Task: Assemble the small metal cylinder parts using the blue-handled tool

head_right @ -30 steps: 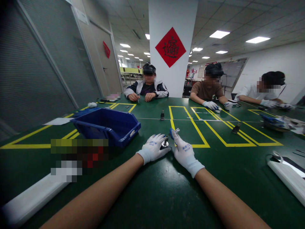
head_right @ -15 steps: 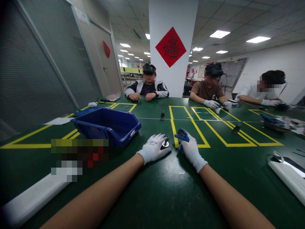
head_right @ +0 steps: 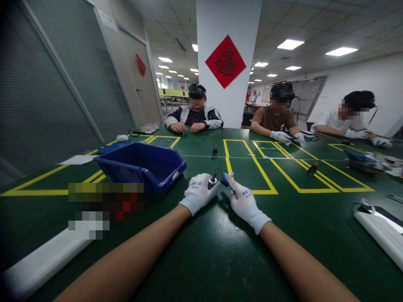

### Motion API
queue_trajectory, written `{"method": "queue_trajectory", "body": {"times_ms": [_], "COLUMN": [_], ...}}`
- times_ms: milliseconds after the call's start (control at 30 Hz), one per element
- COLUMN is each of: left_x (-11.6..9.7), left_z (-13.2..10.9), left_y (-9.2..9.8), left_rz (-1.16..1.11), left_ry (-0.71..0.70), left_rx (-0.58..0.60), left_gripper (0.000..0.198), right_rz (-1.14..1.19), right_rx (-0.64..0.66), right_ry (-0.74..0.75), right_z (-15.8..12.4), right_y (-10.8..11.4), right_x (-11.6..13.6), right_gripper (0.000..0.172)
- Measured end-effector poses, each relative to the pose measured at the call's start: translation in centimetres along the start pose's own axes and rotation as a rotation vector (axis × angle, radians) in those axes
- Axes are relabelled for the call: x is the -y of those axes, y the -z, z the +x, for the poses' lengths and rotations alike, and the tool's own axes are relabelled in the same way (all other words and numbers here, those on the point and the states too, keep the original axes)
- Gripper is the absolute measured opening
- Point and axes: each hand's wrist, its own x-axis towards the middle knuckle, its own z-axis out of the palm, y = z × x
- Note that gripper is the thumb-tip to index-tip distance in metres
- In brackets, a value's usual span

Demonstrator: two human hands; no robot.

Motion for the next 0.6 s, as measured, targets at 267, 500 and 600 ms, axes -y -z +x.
{"method": "queue_trajectory", "body": {"times_ms": [267,500,600], "left_x": [0.1,-1.1,-1.5], "left_z": [0.1,-0.9,-1.2], "left_y": [0.2,0.5,0.6], "left_rz": [-0.055,0.053,0.076], "left_ry": [-0.013,-0.462,-0.547], "left_rx": [0.001,0.051,0.061], "left_gripper": [0.045,0.039,0.038], "right_rz": [0.001,0.264,0.479], "right_rx": [-0.043,-0.350,-0.356], "right_ry": [0.039,-0.293,-0.292], "right_z": [-0.1,0.8,1.0], "right_y": [0.1,0.5,0.6], "right_x": [0.1,-1.7,-1.9], "right_gripper": [0.076,0.068,0.064]}}
